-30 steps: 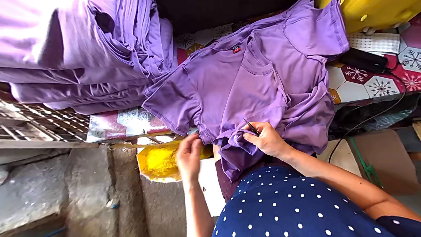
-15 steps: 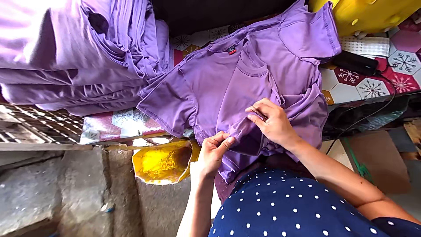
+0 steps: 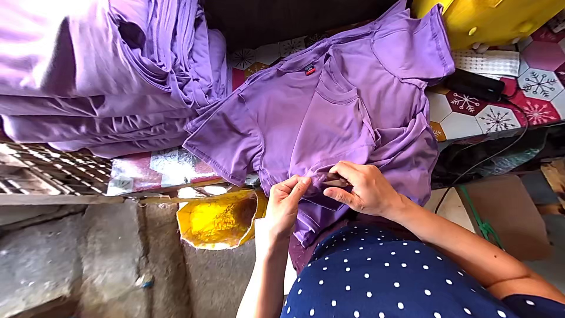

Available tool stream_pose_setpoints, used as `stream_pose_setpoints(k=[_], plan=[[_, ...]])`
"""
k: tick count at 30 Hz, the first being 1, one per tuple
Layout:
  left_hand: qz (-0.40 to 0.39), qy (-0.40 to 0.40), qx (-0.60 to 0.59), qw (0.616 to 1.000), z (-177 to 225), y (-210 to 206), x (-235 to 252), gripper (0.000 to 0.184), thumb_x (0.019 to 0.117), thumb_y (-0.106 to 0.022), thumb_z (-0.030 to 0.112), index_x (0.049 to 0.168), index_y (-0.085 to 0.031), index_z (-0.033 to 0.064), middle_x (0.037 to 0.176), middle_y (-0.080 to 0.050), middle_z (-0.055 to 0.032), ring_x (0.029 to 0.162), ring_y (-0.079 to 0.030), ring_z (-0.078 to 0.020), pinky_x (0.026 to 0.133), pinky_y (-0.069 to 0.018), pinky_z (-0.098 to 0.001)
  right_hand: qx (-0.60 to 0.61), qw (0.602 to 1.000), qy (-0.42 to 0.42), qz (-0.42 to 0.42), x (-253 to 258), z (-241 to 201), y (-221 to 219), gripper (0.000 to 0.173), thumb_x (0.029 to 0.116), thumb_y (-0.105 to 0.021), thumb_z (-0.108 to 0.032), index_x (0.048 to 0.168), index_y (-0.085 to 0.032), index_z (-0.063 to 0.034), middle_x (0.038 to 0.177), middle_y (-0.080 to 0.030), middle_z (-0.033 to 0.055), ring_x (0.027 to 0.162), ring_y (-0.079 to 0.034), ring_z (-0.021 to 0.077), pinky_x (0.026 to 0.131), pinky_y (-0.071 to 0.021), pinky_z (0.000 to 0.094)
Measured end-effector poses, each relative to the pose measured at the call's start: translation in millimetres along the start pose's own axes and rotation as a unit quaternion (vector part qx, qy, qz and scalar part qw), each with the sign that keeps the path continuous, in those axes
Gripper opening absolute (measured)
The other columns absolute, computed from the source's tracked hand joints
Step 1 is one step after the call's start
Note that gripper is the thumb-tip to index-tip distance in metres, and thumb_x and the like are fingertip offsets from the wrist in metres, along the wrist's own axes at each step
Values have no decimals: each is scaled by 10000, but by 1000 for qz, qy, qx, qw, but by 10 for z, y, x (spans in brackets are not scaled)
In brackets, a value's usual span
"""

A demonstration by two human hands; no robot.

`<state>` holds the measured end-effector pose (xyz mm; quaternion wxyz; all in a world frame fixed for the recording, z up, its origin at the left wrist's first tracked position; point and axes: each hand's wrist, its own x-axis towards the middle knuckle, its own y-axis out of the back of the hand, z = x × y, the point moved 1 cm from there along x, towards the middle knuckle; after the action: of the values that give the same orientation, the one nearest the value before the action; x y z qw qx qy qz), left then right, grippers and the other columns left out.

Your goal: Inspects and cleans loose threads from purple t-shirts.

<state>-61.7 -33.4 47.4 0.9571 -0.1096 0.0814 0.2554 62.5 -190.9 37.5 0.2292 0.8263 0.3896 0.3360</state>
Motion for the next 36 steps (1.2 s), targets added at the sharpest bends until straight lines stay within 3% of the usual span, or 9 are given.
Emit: stream_pose_setpoints(k=[2,10,20,25,36], plan=[[-3,-1,3,1000,-4,-6,11,308,1001,-516,38,765,-703,100,732,-674,37,702,-632,-36,707,-547,-223,-43,999,24,-9,-7,41,-18,531,1040,-448,-501,871,-680,-55,689,-603,44,551,-569,157,460,-414,339],[-4,-1,13,1000,3,-14,23,308,995,-512,30,773,-716,98,733,-689,34,699,-640,-27,695,-545,-214,-46,995,85,14,10,115,-58,493,1048,-516,-445,804,-693,-55,634,-603,39,526,-562,146,451,-397,313],[-4,0,17,1000,-9,-25,39,297,988,-529,27,774,-723,97,730,-691,32,696,-638,-22,684,-540,-207,-88,992,73,56,-2,105,-23,442,1017,-587,-395,736,-687,-69,592,-571,28,502,-547,148,437,-381,313],[-6,-26,48,998,-4,-12,32,338,1001,-510,58,718,-682,131,678,-635,74,637,-586,-1,632,-504,-186,-59,997,47,13,6,108,29,465,1010,-577,-458,804,-705,-62,642,-611,34,527,-569,140,452,-413,317],[-20,-53,90,994,-21,-22,27,300,983,-544,73,726,-688,127,680,-596,86,652,-567,0,636,-489,-186,-38,998,52,-15,21,98,27,455,1027,-561,-417,759,-702,-77,619,-605,18,530,-562,131,464,-402,311]])
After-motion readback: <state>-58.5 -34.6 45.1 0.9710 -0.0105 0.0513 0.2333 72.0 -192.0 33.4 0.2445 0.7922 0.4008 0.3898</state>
